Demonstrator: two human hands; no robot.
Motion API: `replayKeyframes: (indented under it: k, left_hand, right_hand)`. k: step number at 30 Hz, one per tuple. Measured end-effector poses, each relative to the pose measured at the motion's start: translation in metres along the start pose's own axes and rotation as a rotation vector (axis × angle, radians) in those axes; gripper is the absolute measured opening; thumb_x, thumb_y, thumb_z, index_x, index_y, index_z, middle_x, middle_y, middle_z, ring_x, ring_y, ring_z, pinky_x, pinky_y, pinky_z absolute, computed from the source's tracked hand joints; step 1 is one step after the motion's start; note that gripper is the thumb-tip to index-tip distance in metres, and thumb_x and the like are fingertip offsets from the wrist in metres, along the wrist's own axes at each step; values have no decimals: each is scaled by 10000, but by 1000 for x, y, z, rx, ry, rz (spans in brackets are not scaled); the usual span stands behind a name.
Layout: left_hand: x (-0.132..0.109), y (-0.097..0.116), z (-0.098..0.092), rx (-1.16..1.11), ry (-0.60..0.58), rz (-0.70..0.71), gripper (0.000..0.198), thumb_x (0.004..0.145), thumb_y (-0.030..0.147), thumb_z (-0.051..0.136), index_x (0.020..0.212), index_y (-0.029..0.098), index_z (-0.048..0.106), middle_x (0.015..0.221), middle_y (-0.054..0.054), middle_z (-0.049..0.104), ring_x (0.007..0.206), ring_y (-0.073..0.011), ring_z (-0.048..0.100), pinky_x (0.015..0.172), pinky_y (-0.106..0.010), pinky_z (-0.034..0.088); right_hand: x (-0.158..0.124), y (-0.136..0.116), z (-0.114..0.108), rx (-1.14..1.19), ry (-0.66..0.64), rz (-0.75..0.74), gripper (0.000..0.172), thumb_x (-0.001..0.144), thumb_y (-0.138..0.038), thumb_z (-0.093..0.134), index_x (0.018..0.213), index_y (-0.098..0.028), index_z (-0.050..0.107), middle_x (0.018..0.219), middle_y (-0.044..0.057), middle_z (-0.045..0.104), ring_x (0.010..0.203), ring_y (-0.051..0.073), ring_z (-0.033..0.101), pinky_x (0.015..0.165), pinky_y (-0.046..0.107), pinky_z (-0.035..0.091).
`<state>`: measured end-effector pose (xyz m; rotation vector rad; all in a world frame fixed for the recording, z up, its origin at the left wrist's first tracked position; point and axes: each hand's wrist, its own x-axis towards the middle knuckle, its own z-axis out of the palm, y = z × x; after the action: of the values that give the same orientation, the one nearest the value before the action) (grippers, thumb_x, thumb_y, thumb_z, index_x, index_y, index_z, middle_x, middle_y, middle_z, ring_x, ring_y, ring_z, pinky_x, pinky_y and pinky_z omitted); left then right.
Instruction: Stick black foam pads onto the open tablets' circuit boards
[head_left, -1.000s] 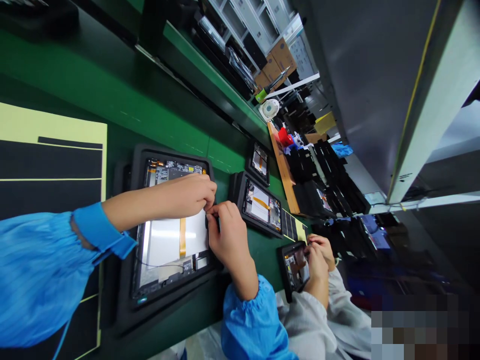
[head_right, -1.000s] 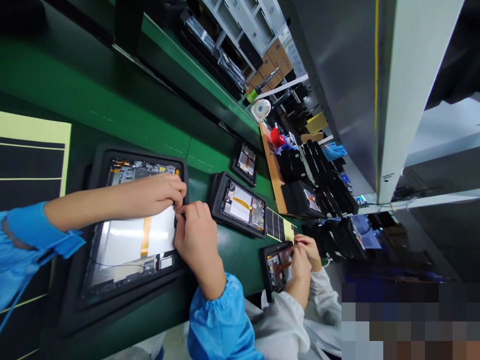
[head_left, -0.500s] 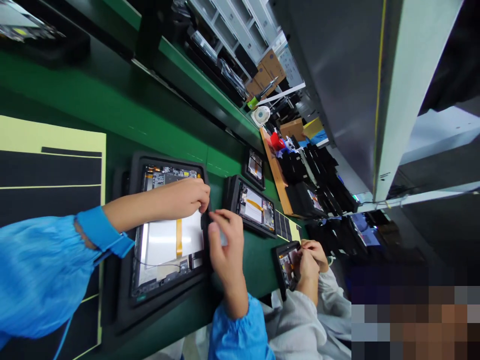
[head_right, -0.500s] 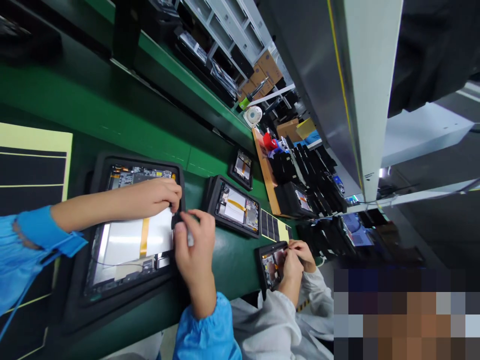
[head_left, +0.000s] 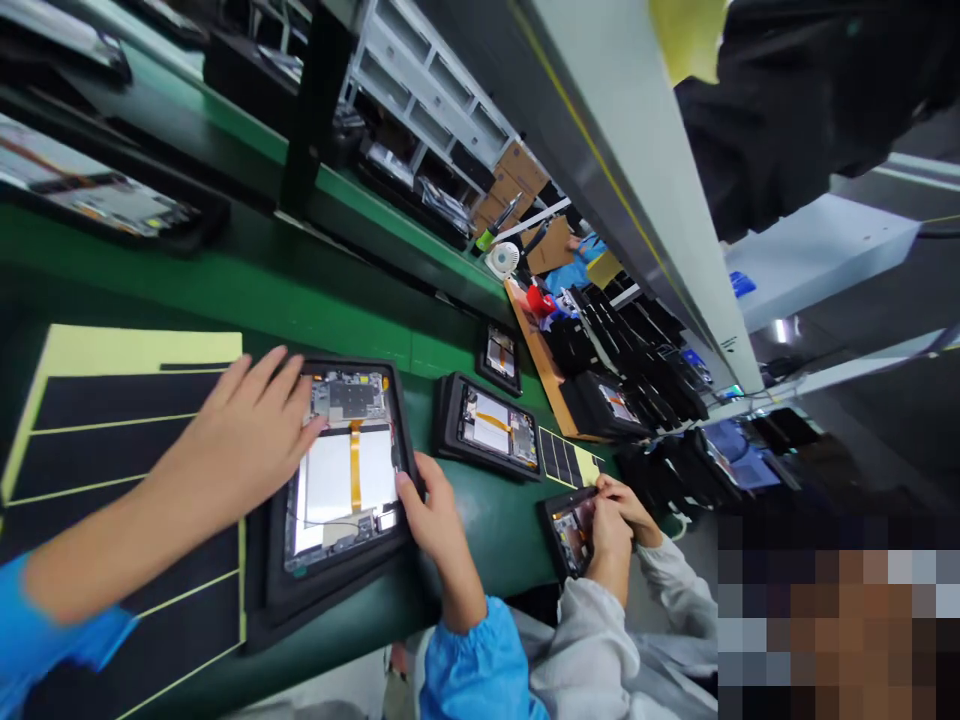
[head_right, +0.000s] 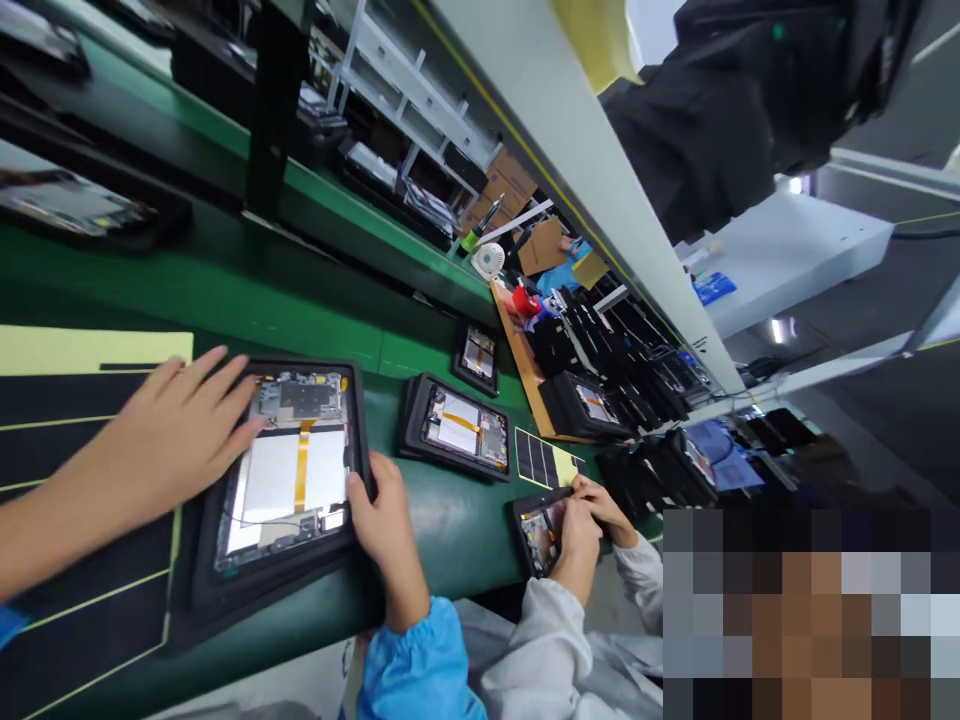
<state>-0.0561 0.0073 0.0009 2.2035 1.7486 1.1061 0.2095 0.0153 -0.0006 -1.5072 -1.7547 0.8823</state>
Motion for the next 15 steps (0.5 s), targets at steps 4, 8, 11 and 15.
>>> replayKeyframes:
  k: [4, 8, 11, 15]
  left_hand:
    - [-55, -11, 9, -112, -78, -199, 693, 968, 596, 377, 1386, 104, 631, 1553, -211, 517, 1512, -437, 381, 1254, -655, 292]
    - [-57, -16, 17, -398, -77, -404, 711, 1014, 631, 351, 1569, 202, 463, 1633, -115, 433, 1523, -326, 384, 1241, -532, 363]
    - [-58, -24, 13, -485, -10, -427, 620, 1049, 571, 345, 1610, 312, 391, 1589, -48, 509, 1494, -292, 435, 1228, -515, 386]
    - [-86, -41, 1, -349, 126, -256, 608, 1018, 442, 446, 1598, 550, 300, 1574, 79, 520, 1444, -292, 514, 1205, -536, 468]
  right_hand:
    - [-2, -2, 17, 113, 129, 54, 365, 863, -452, 700, 1100, -187, 783, 1293, 158, 734, 1269, 320, 641, 1173, 492, 447]
    - [0, -11, 11, 330, 148, 140, 513, 771, -565, 773, 1130, -199, 750, 1178, 135, 776, 1106, 314, 718, 1029, 463, 550]
    - [11, -16, -6, 518, 72, 215, 525, 634, -608, 860, 935, -189, 760, 819, 81, 793, 756, 273, 755, 730, 385, 614]
    - [57, -32, -24, 700, 41, 298, 427, 588, -481, 939, 716, -150, 701, 611, 53, 704, 542, 220, 681, 541, 318, 555]
